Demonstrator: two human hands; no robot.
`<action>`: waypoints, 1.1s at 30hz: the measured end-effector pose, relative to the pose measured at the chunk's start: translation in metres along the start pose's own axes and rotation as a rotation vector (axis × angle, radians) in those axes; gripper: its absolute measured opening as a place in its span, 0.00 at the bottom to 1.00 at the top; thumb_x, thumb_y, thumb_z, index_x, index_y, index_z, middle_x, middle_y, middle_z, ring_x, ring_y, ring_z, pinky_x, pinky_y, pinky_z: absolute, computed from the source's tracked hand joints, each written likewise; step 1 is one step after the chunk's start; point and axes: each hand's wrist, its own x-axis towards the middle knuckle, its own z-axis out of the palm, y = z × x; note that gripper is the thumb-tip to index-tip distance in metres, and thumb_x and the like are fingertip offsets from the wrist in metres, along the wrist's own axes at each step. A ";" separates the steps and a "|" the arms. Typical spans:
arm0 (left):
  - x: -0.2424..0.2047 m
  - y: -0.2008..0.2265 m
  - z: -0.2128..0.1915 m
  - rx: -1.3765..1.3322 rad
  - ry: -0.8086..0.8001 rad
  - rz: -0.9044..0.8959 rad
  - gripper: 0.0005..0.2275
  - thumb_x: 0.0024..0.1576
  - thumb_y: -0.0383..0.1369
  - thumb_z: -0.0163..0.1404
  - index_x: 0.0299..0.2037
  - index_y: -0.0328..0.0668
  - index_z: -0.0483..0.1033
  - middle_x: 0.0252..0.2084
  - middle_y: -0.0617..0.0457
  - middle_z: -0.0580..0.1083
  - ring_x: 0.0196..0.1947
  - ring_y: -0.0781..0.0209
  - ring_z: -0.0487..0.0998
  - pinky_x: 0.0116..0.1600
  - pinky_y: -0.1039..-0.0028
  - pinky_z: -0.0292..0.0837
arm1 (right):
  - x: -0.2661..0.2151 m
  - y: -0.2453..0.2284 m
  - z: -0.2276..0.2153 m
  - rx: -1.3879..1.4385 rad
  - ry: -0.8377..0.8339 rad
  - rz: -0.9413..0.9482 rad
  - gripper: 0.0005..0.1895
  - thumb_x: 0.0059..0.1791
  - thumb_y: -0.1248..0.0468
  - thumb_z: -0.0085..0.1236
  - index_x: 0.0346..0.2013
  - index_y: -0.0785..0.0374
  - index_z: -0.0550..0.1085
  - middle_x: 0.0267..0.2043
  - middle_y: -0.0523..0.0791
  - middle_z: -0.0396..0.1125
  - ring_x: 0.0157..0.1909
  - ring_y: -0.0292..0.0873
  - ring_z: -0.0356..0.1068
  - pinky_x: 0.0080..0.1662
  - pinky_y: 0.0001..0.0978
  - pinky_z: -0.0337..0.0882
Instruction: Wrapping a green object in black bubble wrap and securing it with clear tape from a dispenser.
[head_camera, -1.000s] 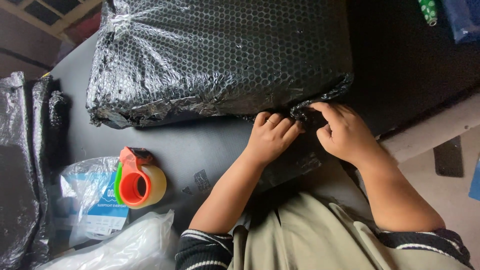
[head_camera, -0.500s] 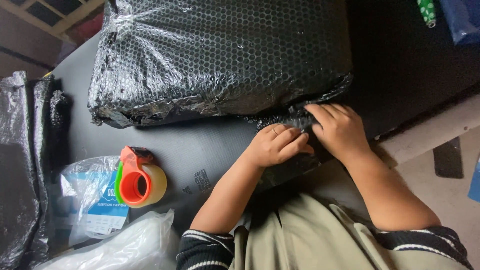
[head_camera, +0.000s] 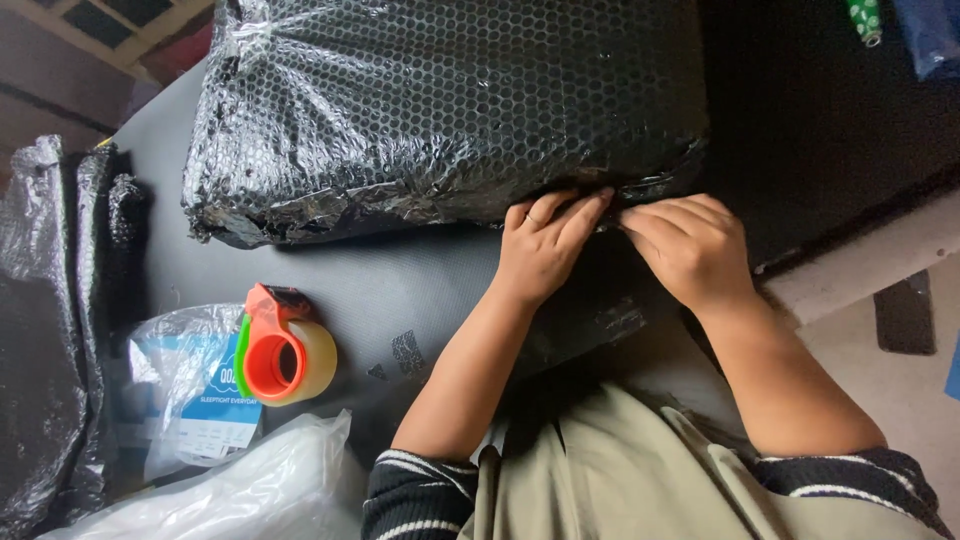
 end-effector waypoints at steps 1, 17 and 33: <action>0.001 -0.001 0.001 -0.014 0.010 -0.010 0.09 0.69 0.34 0.44 0.53 0.52 0.77 0.45 0.63 0.79 0.51 0.65 0.76 0.49 0.73 0.67 | 0.001 0.001 -0.002 -0.031 0.045 -0.047 0.06 0.52 0.72 0.62 0.36 0.58 0.80 0.37 0.42 0.74 0.41 0.46 0.76 0.44 0.37 0.73; -0.025 -0.034 -0.004 -0.060 0.439 0.029 0.04 0.53 0.30 0.64 0.34 0.48 0.82 0.35 0.54 0.76 0.29 0.56 0.72 0.35 0.70 0.67 | 0.008 0.051 0.043 -0.075 0.429 -0.152 0.17 0.53 0.64 0.71 0.30 0.54 0.67 0.44 0.45 0.63 0.48 0.55 0.68 0.49 0.48 0.70; -0.001 -0.052 -0.026 0.247 0.479 -0.093 0.06 0.58 0.27 0.57 0.38 0.52 0.86 0.35 0.57 0.74 0.30 0.61 0.69 0.38 0.73 0.71 | 0.016 0.031 0.047 -0.314 0.432 -0.235 0.11 0.59 0.63 0.54 0.46 0.39 0.81 0.52 0.43 0.60 0.62 0.54 0.59 0.56 0.50 0.66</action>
